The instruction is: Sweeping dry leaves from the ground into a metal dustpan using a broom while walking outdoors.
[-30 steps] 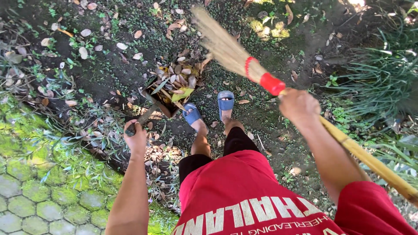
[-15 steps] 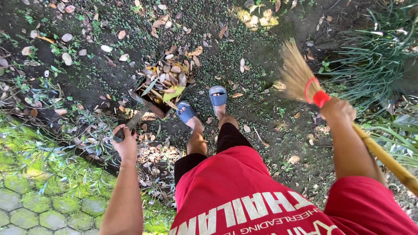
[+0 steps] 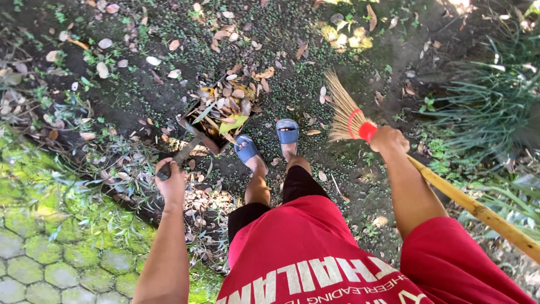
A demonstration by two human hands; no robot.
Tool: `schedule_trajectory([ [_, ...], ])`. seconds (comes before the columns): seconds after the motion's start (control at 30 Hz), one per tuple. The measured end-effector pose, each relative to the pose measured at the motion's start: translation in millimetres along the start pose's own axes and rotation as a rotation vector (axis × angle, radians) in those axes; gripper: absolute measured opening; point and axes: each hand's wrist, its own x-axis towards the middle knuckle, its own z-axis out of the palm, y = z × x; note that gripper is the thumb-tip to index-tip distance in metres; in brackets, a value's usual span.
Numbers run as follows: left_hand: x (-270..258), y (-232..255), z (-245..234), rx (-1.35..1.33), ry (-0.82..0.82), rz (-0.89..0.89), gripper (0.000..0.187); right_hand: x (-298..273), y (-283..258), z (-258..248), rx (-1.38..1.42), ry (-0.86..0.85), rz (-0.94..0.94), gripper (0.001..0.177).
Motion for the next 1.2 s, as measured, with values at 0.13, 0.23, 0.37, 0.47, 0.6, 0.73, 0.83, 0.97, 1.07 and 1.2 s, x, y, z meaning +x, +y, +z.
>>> schedule_trajectory([
  [0.13,-13,11,-1,-0.040,-0.015,-0.025,0.007,-51,-50,-46,-0.072,0.044,-0.062,0.041],
  [0.23,-21,17,-1,0.010,-0.017,-0.002,0.009,-83,-84,-64,-0.070,0.113,-0.111,0.040],
  [0.37,-32,22,5,0.019,-0.018,0.027,0.012,-132,-131,-85,-0.157,0.135,-0.248,0.037],
  [0.47,-22,7,11,0.112,0.019,0.066,0.016,-166,-170,-96,-0.230,0.173,-0.352,0.037],
  [0.6,-22,7,19,0.148,-0.003,-0.001,0.022,-206,-212,-107,-0.310,0.216,-0.462,0.035],
  [0.73,-26,18,21,0.076,-0.070,-0.057,0.033,-250,-238,-110,-0.305,0.244,-0.458,0.036],
  [0.83,-26,40,6,0.186,-0.276,-0.152,0.065,-257,-246,-104,-0.406,0.235,-0.599,0.029],
  [0.97,-43,79,-24,-0.097,-0.524,-0.205,0.091,-246,-254,-91,-0.429,0.242,-0.650,0.029],
  [1.07,-29,67,-35,-0.348,-0.522,-0.358,0.080,-240,-249,-91,-0.427,0.247,-0.644,0.029],
  [1.2,-1,63,-23,-0.435,-0.475,-0.627,0.041,-250,-232,-106,-0.429,0.236,-0.616,0.031],
])
